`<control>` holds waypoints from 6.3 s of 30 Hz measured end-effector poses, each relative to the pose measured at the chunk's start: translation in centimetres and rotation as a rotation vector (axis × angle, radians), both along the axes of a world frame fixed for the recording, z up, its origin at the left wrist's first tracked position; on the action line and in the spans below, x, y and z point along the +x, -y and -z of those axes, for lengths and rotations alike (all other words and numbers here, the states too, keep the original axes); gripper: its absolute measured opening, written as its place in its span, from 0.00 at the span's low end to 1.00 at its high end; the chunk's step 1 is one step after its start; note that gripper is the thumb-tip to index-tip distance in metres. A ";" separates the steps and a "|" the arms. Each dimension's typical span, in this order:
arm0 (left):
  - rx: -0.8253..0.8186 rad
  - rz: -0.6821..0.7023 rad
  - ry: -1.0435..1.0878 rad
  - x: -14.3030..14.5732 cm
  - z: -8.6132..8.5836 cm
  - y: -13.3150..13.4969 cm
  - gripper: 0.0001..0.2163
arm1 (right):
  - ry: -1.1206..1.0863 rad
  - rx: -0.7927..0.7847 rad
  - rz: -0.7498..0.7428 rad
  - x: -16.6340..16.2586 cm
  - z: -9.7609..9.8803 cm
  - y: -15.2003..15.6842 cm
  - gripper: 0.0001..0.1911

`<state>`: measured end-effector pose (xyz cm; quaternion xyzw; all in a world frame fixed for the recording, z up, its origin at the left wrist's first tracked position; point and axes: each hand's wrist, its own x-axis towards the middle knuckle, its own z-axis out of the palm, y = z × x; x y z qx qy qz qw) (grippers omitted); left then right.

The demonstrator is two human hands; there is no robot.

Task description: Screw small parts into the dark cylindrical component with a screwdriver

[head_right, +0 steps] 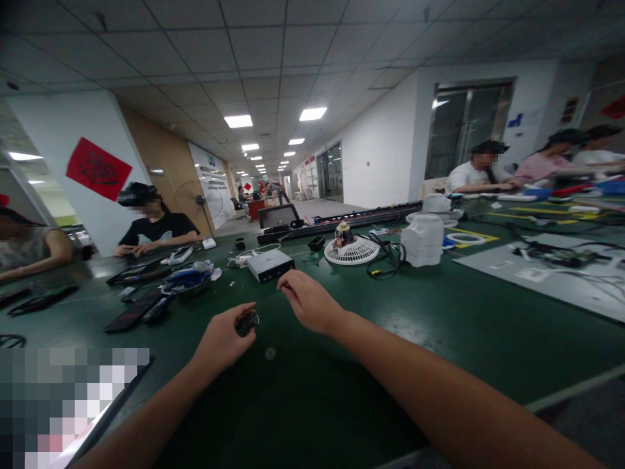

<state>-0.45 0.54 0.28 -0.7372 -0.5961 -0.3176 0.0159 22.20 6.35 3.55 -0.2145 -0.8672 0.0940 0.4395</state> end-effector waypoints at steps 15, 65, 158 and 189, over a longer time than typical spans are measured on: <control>-0.044 -0.070 -0.028 -0.3 0.1 -0.3 0.22 | 0.613 -0.039 -0.030 -2.8 1.9 1.3 0.09; -0.152 0.272 0.076 0.8 -0.7 1.2 0.14 | 0.259 -0.090 -0.095 -1.4 0.7 0.5 0.05; -0.167 0.140 0.065 0.2 -0.8 0.7 0.16 | -0.098 -0.389 -0.110 -1.0 -0.1 0.6 0.09; -0.203 -0.104 -0.065 0.1 -1.0 0.3 0.20 | 0.626 0.005 0.009 -2.0 2.0 -0.5 0.15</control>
